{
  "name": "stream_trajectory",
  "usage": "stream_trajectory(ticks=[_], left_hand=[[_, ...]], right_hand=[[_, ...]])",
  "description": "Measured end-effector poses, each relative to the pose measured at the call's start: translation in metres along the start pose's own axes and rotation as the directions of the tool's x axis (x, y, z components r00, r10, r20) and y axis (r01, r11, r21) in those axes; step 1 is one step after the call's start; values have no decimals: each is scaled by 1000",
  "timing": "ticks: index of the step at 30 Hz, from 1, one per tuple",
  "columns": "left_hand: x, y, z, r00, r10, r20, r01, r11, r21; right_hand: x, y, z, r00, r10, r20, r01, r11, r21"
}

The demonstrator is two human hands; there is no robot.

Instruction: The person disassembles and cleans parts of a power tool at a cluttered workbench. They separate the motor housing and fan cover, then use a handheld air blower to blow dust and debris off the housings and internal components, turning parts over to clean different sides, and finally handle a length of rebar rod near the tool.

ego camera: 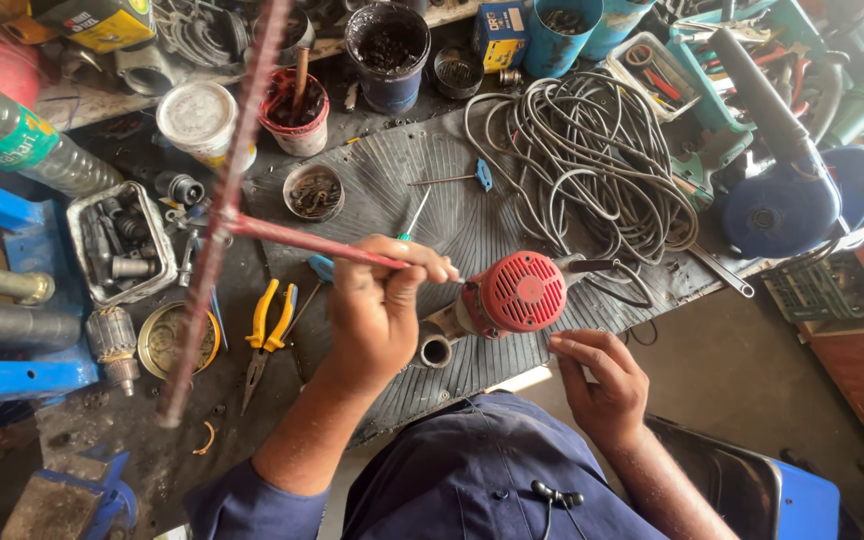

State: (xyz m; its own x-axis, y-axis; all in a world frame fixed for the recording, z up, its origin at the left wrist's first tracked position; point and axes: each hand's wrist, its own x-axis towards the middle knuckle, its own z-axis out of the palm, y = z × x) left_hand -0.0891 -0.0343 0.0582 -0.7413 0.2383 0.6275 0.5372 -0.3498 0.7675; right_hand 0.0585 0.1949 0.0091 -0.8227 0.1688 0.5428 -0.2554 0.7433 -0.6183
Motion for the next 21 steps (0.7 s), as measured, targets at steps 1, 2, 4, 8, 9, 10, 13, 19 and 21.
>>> stream_trajectory(ticks=[1, 2, 4, 8, 9, 10, 13, 19, 21], left_hand=[[-1, -1, 1, 1000, 25, 18, -25, 1000, 7], [-1, -2, 2, 999, 33, 33, -34, 999, 41], [0, -5, 3, 997, 49, 66, -55, 993, 103], [3, -8, 5, 994, 71, 81, -82, 987, 140], [3, -8, 6, 994, 72, 81, -83, 986, 145], [3, -8, 6, 994, 71, 81, -82, 985, 149], [7, -2, 7, 993, 30, 114, -52, 981, 189], [35, 20, 10, 975, 110, 194, -181, 900, 396], [46, 28, 13, 964, 92, 251, -190, 896, 401]], right_hand=[[0, -1, 1, 1000, -17, 1, 17, 1000, -19], [1, -2, 1, 1000, -20, 3, 20, 1000, -20], [2, -3, 2, 1000, -26, 6, 26, 999, -24], [1, -4, 2, 1000, -17, 24, 18, 999, -27], [1, -4, 1, 999, -14, 28, 15, 999, -33], [0, -4, 1, 999, -9, 34, 11, 999, -38], [-1, -3, 1, 999, -18, 29, 19, 999, -27], [23, -21, -7, 993, -92, -77, 91, 996, -13], [43, -32, -11, 992, -115, -57, 112, 992, -51]])
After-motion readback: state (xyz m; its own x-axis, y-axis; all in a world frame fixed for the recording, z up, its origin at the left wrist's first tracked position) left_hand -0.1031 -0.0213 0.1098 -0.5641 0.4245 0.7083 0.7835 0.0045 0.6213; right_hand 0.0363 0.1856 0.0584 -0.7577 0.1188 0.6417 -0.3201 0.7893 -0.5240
